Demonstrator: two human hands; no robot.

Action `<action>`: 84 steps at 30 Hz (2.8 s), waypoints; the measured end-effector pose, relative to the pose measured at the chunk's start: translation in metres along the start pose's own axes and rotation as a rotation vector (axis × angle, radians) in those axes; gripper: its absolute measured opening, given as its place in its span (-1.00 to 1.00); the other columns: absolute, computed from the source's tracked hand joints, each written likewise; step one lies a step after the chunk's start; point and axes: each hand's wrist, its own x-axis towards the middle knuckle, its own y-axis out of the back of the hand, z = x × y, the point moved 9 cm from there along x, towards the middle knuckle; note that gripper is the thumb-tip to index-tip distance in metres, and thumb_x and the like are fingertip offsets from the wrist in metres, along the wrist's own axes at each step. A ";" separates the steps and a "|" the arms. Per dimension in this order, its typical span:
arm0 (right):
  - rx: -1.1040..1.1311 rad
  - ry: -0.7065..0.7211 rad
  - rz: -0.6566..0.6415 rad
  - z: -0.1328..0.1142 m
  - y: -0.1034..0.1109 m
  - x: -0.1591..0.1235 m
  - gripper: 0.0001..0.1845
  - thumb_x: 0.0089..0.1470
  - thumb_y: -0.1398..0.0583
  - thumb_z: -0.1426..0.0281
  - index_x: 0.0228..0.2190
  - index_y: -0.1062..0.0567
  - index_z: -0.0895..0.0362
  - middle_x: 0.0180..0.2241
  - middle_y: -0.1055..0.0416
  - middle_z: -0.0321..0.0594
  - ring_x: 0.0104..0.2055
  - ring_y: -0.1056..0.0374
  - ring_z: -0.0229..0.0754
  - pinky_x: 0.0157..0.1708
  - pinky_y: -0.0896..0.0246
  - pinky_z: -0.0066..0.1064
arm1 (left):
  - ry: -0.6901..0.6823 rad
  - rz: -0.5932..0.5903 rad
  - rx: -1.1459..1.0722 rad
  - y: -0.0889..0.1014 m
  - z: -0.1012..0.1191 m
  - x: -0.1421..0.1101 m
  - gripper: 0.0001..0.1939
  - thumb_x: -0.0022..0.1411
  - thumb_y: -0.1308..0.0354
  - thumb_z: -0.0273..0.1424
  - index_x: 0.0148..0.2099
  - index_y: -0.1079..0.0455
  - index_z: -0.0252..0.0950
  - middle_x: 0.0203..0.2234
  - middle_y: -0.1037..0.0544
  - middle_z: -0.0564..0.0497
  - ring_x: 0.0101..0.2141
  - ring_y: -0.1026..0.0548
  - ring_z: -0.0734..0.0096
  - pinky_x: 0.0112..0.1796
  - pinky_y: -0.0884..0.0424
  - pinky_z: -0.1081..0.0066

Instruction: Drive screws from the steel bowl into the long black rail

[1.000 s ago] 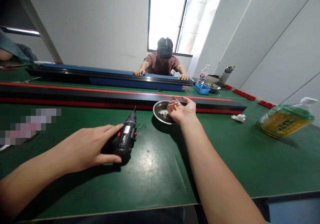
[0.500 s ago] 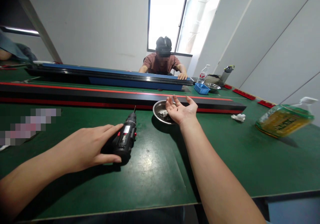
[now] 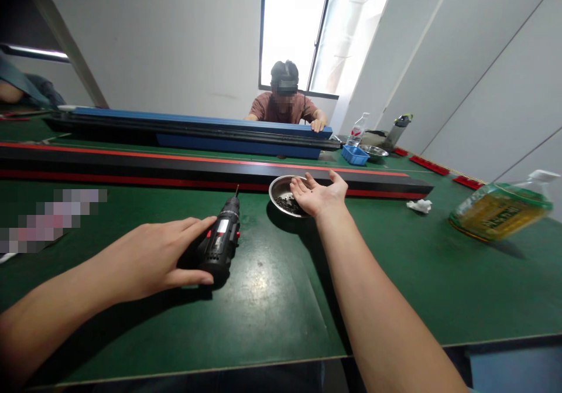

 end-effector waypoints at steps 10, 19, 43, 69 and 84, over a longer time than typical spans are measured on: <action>-0.074 0.061 -0.036 -0.009 -0.008 -0.008 -0.49 0.28 0.08 -0.03 -0.15 -0.47 0.03 -0.08 -0.50 0.08 0.06 -0.46 0.13 -0.01 -0.49 0.04 | -0.001 -0.003 0.012 -0.001 -0.001 0.000 -0.05 0.24 -0.04 0.35 0.46 -0.22 -0.12 0.17 -0.60 -0.23 0.02 -0.65 -0.17 -0.07 -0.54 0.08; -0.035 0.033 -0.043 -0.004 -0.010 -0.008 -0.44 0.28 0.14 -0.08 -0.13 -0.43 0.02 -0.07 -0.48 0.06 0.00 -0.49 0.07 -0.07 -0.52 -0.06 | 0.001 -0.014 0.017 -0.002 -0.001 0.000 -0.03 0.25 -0.03 0.36 0.47 -0.20 -0.15 0.19 -0.58 -0.25 0.05 -0.64 -0.19 -0.05 -0.54 0.05; -0.487 0.217 0.216 -0.018 -0.009 -0.002 -0.49 0.41 0.07 0.02 -0.28 -0.48 0.10 -0.29 -0.58 -0.08 -0.36 -0.47 -0.13 -0.37 -0.35 -0.40 | 0.001 -0.026 0.058 -0.003 -0.001 -0.001 0.00 0.25 0.02 0.38 0.48 -0.17 -0.16 0.19 -0.58 -0.25 0.03 -0.65 -0.17 -0.06 -0.55 0.05; -1.637 0.285 0.086 -0.017 -0.031 -0.022 -0.22 0.47 0.16 -0.03 -0.09 -0.67 0.22 -0.09 -0.65 0.19 0.07 -0.55 0.21 0.12 -0.33 -0.15 | 0.000 -0.009 0.053 -0.003 -0.001 0.000 -0.01 0.24 0.01 0.39 0.48 -0.18 -0.14 0.18 -0.59 -0.24 -0.01 -0.67 -0.18 -0.09 -0.56 0.03; -1.564 0.387 0.020 -0.016 -0.037 -0.024 -0.39 0.48 0.04 0.07 -0.14 -0.71 0.15 -0.29 -0.66 0.04 0.01 -0.55 0.14 0.09 -0.32 -0.24 | 0.000 0.002 0.032 0.000 0.000 0.000 -0.03 0.24 -0.03 0.36 0.47 -0.21 -0.14 0.18 -0.59 -0.27 -0.01 -0.66 -0.22 -0.10 -0.54 0.04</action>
